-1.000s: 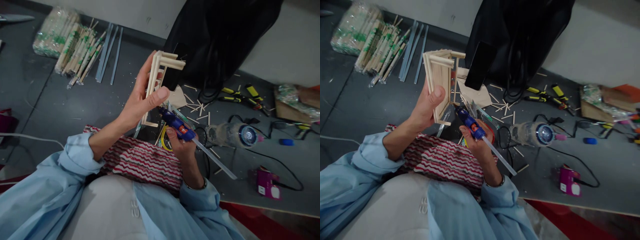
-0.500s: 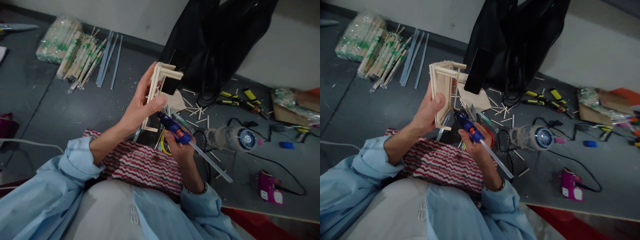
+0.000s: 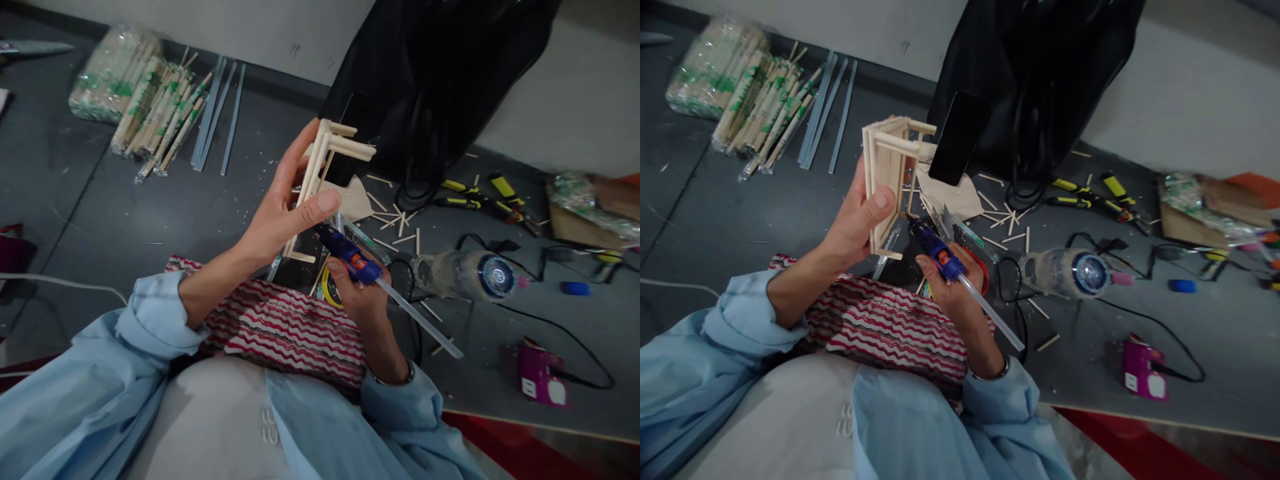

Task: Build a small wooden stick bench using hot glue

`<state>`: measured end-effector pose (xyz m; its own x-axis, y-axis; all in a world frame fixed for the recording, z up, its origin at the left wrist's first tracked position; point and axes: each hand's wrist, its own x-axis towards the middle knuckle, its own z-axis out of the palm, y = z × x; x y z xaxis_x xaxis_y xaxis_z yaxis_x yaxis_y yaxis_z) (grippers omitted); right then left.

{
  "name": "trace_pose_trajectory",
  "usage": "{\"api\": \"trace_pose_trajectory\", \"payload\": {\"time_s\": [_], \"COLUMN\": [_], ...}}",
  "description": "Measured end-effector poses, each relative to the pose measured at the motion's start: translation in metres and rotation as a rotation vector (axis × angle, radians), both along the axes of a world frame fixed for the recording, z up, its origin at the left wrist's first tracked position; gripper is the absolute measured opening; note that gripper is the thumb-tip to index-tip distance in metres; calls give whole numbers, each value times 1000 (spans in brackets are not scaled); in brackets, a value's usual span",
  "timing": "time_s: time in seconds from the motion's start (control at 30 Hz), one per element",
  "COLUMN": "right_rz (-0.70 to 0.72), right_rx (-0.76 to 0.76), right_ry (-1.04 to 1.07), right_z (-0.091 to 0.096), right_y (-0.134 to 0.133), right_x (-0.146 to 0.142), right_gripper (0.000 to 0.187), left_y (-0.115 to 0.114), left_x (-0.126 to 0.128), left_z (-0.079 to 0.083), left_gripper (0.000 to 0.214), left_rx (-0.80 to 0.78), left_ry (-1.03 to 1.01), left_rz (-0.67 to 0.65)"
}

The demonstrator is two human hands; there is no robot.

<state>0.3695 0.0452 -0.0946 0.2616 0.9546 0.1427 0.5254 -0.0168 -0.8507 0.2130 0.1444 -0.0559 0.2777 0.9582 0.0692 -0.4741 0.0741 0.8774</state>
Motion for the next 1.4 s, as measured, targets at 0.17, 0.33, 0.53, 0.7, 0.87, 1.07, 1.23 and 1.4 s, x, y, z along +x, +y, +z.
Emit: {"api": "trace_pose_trajectory", "payload": {"time_s": [0.17,0.33,0.53,0.7,0.87,1.07,1.23,1.4], "right_rz": [9,7,-28,1,27,32,34,53], "right_rx": [0,-1,11,1,-12,1,19,19], "right_ry": [-1,-19,-12,5,8,-4,-21,-55], "right_z": [2,1,0,3,6,4,4,5], "right_y": [0,0,-1,-1,0,0,1,1], "right_x": [-1,1,1,0,-3,-4,-3,-3], "right_gripper": [37,35,35,36,37,36,37,37], "left_y": [0,1,0,0,0,-1,7,11], "left_x": [-2,-2,-1,0,-2,-3,0,-2], "left_z": [-2,0,4,6,1,-1,-14,-16], "left_gripper": [70,70,64,63,65,72,88,90], "left_rx": [86,35,2,-39,103,90,221,303], "left_ry": [17,54,-4,23,6,66,54,152], "left_rz": [-27,1,8,11,6,3,-38,-51]}}
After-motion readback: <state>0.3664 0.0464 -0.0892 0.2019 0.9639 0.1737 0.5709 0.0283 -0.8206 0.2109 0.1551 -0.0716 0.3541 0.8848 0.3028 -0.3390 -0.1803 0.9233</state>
